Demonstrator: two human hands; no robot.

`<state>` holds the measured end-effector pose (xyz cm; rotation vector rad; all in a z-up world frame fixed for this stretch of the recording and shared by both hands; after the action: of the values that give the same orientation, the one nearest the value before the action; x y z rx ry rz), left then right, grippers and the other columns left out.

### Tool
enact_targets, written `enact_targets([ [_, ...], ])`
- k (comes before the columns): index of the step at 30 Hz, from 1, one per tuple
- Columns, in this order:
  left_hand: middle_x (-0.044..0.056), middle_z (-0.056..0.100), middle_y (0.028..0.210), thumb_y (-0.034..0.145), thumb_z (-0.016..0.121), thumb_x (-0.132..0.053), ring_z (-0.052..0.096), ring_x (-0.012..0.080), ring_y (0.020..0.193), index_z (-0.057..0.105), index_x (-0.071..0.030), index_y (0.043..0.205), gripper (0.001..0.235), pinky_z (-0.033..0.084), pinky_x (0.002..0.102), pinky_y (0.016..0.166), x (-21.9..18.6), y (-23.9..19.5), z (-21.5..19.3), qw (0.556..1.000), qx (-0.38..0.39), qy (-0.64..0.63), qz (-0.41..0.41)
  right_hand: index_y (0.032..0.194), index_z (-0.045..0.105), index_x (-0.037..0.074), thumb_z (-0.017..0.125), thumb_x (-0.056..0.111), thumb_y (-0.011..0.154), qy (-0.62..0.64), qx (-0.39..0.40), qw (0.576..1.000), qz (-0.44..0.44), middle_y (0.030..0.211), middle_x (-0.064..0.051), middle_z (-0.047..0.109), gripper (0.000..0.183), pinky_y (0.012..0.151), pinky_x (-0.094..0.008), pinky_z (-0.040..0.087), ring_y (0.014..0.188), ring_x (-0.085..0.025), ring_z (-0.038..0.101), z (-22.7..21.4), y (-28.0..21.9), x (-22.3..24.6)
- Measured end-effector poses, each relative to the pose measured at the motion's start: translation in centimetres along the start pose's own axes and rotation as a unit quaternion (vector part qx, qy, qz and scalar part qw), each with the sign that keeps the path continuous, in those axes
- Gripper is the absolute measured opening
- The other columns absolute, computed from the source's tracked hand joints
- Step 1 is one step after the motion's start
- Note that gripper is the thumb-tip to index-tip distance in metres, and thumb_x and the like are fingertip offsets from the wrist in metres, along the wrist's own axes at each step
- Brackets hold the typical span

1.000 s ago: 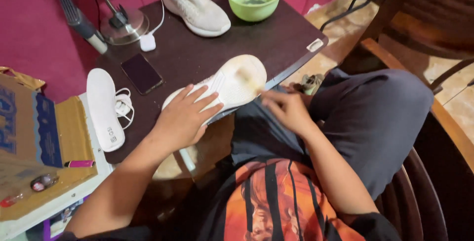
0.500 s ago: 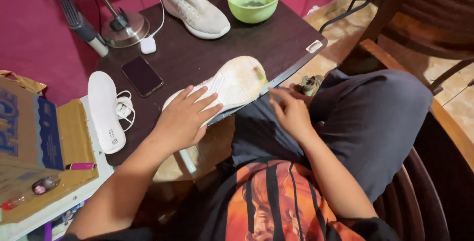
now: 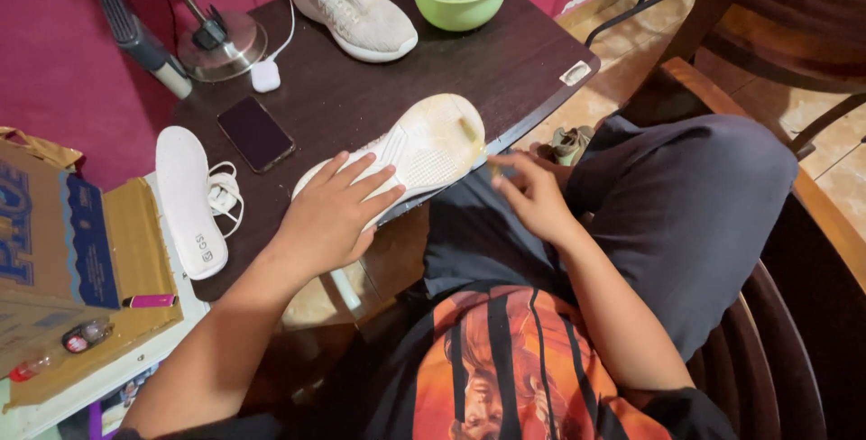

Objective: The person scrubs the sole of a white sneaker using a toothbrush dipped in a green bowl of water. They repeatedly brush the textured bottom of the shoe while holding it steady with their other hand.

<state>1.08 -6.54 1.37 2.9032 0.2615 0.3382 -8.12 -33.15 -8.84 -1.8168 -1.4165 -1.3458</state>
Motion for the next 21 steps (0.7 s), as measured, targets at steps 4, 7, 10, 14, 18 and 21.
enact_targets([
  [4,0.006,0.061,0.143,0.076,0.072,-0.030,0.047,0.0318,0.142,0.063,-0.021,0.135,0.059,0.027,0.052,0.121,0.1,0.1,0.0,1.000,0.003,-0.003,-0.002,0.133,0.070,0.027,0.065,0.020,0.099,-0.069,-0.019,0.997,-0.025,0.058,-0.009,0.065,0.035,0.045,-0.028,0.047,0.047,-0.019,0.062,-0.6,0.8,-0.2],
  [7,0.006,0.061,0.143,0.076,0.072,-0.030,0.046,0.0324,0.142,0.063,-0.021,0.135,0.060,0.027,0.053,0.121,0.0,-0.1,0.1,1.000,0.006,-0.005,-0.004,0.134,0.068,0.020,0.066,0.015,0.098,0.069,0.017,0.997,0.015,0.064,-0.009,0.067,0.036,0.051,-0.024,0.051,0.051,-0.013,0.058,0.4,-0.1,-0.5],
  [10,0.006,0.061,0.143,0.076,0.071,-0.029,0.047,0.0318,0.142,0.064,-0.020,0.134,0.059,0.027,0.052,0.121,0.0,0.1,0.0,1.000,0.009,-0.004,-0.004,0.131,0.071,0.024,0.069,0.018,0.098,0.010,-0.001,1.000,-0.012,0.063,-0.009,0.069,0.034,0.046,-0.023,0.048,0.049,-0.013,0.061,-0.1,0.3,-0.2],
  [14,0.006,0.061,0.143,0.076,0.072,-0.029,0.047,0.0319,0.142,0.065,-0.020,0.133,0.058,0.027,0.052,0.121,0.1,0.2,-0.2,1.000,0.005,-0.004,-0.003,0.133,0.070,0.022,0.066,0.014,0.099,0.039,-0.012,0.999,-0.002,0.060,-0.011,0.067,0.035,0.046,-0.026,0.051,0.047,-0.017,0.063,-0.1,0.8,-1.1],
  [18,0.006,0.061,0.143,0.076,0.073,-0.029,0.047,0.0319,0.142,0.065,-0.020,0.133,0.058,0.028,0.052,0.121,-0.1,-0.1,-0.1,1.000,0.002,-0.009,-0.002,0.132,0.070,0.019,0.066,0.014,0.099,0.063,-0.009,0.998,0.024,0.063,-0.011,0.067,0.034,0.049,-0.026,0.052,0.050,-0.017,0.063,0.1,0.4,-1.4],
  [21,0.007,0.062,0.142,0.076,0.072,-0.028,0.048,0.0324,0.141,0.065,-0.019,0.133,0.058,0.028,0.052,0.121,0.0,0.1,-0.3,1.000,-0.001,-0.009,-0.001,0.131,0.070,0.019,0.067,0.013,0.097,0.085,0.017,0.996,0.026,0.058,-0.009,0.064,0.035,0.045,-0.023,0.047,0.047,-0.014,0.059,0.5,0.2,-0.5],
])
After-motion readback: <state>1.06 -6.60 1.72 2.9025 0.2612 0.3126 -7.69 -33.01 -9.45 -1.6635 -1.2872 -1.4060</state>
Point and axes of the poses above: each hand's wrist, its own y-axis towards the middle knuckle, its own z-axis out of the palm, x = y × z, the point moved 7 cm from there along y, towards the middle knuckle
